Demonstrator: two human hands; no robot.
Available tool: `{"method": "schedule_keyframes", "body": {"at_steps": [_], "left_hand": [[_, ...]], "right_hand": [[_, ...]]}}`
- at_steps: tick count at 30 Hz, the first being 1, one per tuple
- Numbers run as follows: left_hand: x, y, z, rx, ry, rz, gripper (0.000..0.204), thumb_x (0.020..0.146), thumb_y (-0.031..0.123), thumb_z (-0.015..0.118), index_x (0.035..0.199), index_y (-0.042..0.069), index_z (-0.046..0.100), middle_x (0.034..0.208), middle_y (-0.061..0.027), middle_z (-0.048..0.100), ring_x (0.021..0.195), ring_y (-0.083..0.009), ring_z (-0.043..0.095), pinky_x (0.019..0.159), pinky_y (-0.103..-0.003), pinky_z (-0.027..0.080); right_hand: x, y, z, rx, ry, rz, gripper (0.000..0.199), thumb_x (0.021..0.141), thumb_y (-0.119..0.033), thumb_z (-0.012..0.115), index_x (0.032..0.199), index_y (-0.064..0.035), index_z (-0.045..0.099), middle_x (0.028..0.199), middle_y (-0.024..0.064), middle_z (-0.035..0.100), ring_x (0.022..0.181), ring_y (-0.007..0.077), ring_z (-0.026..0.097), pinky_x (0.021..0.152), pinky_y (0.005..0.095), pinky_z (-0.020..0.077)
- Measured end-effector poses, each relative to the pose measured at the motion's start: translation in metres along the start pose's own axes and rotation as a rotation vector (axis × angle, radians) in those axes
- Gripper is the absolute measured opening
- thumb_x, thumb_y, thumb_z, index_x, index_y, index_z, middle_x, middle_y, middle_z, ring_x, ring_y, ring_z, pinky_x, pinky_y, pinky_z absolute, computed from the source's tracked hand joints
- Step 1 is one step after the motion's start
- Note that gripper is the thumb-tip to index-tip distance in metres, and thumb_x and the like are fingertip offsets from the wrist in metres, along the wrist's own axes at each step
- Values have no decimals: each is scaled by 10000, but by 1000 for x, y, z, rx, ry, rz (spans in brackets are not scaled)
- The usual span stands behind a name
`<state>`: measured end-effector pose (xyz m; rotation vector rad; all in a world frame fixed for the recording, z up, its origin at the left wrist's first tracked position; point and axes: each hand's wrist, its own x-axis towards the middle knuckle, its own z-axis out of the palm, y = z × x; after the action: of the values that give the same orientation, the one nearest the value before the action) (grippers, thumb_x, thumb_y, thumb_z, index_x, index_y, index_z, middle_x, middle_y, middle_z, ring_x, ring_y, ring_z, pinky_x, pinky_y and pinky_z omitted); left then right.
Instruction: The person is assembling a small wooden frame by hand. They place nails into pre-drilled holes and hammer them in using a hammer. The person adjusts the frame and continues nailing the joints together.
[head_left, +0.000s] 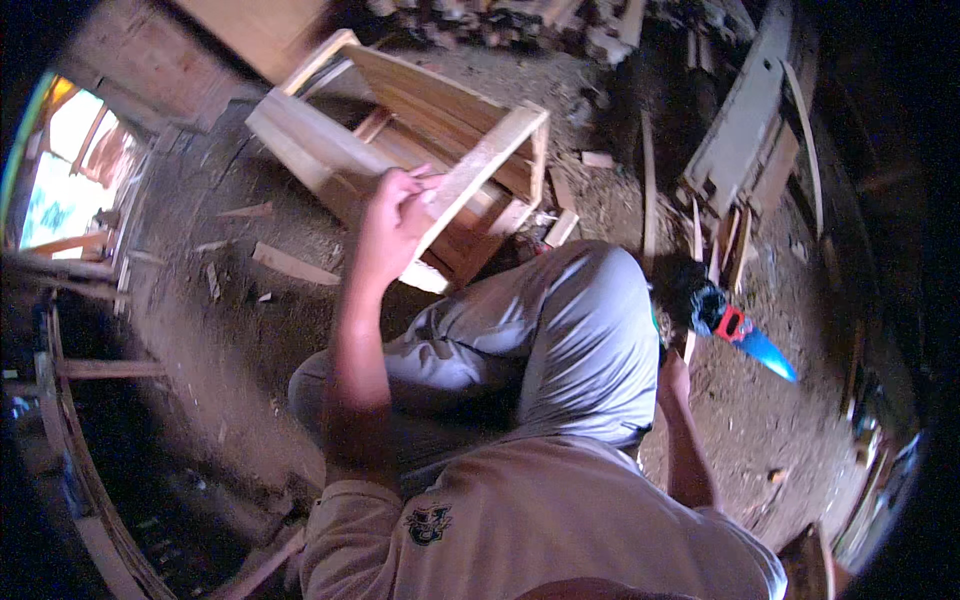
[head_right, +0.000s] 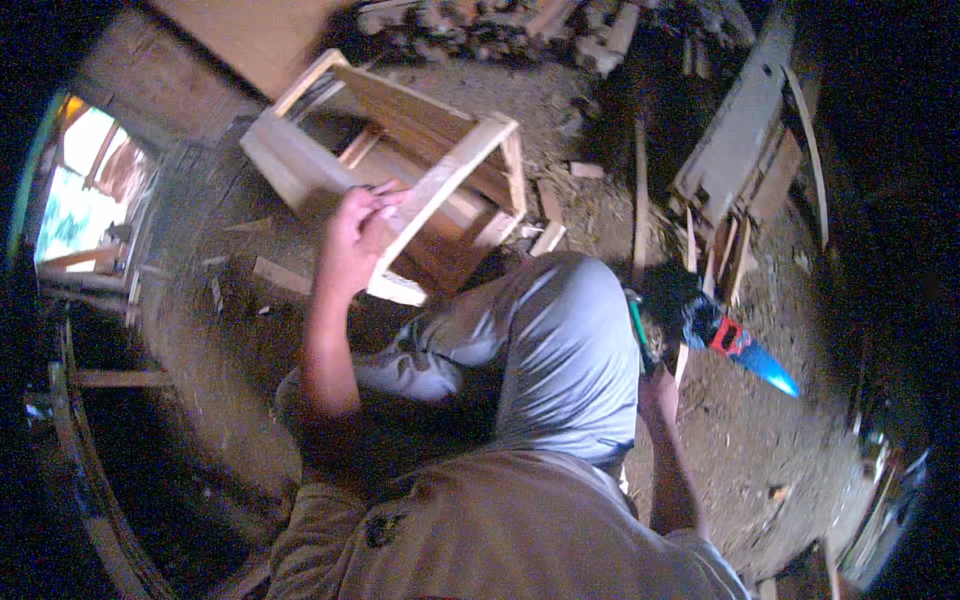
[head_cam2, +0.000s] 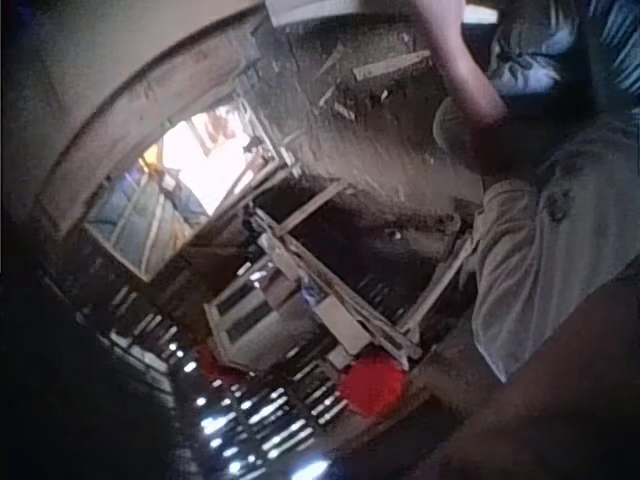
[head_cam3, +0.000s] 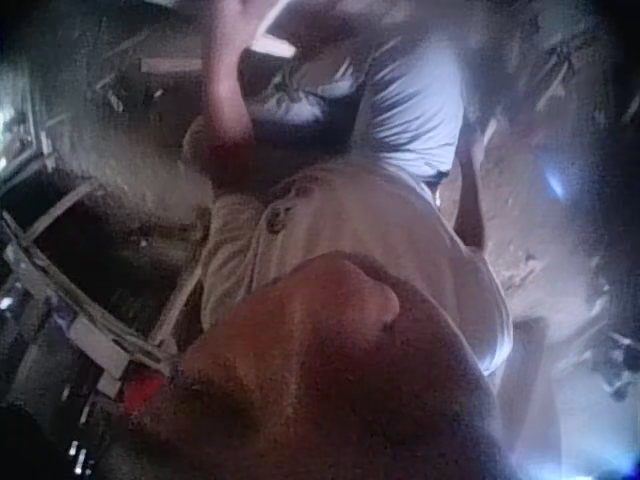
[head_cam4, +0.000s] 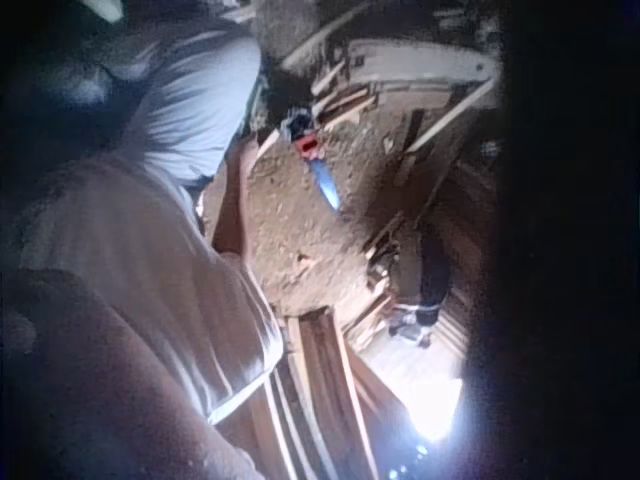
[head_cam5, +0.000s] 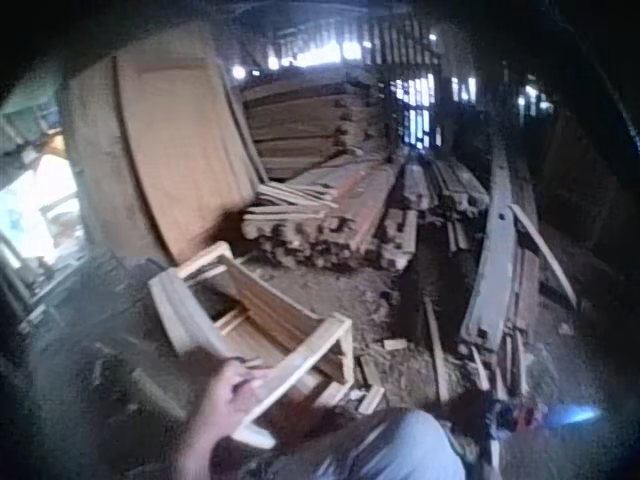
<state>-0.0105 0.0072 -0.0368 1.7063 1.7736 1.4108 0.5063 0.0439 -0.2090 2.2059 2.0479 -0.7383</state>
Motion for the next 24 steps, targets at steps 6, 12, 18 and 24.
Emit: {"method": "schedule_keyframes", "body": {"at_steps": [6, 12, 18, 24], "left_hand": [[-3, -1, 3, -61, 46, -157, 87, 978, -76, 485, 989, 6, 457, 1158, -203, 721, 1088, -236, 673, 986, -360, 495], [-1, -12, 9, -90, 66, -131, 73, 986, -64, 507, 992, 4, 481, 1139, -191, 716, 1074, -230, 680, 940, -365, 527], [-5, -20, 12, 17, 168, -92, 121, 923, 121, 691, 984, 33, 635, 916, -143, 744, 849, -332, 733, 730, -416, 568], [-2, 5, 1, 285, 195, -31, 122, 895, 116, 676, 1002, 58, 671, 921, -148, 745, 864, -356, 718, 753, -468, 556]], "right_hand": [[46, -15, -56, 511, 138, -350, 290, 1024, -312, 610, 1084, -31, 651, 774, 19, 612, 642, 141, 522, 570, 329, 429], [-14, -167, -174, 692, -121, -543, 285, 1026, -167, 605, 1275, -28, 601, 760, -57, 531, 627, 47, 452, 549, 242, 367], [-68, -264, -217, 406, -60, -870, 294, 1001, -62, 597, 1283, 21, 600, 898, 110, 679, 713, 136, 591, 656, 309, 493], [-81, -299, -216, 29, 74, -1211, 384, 932, -28, 654, 1307, 28, 596, 1057, 261, 704, 926, 435, 706, 790, 459, 571]]}}
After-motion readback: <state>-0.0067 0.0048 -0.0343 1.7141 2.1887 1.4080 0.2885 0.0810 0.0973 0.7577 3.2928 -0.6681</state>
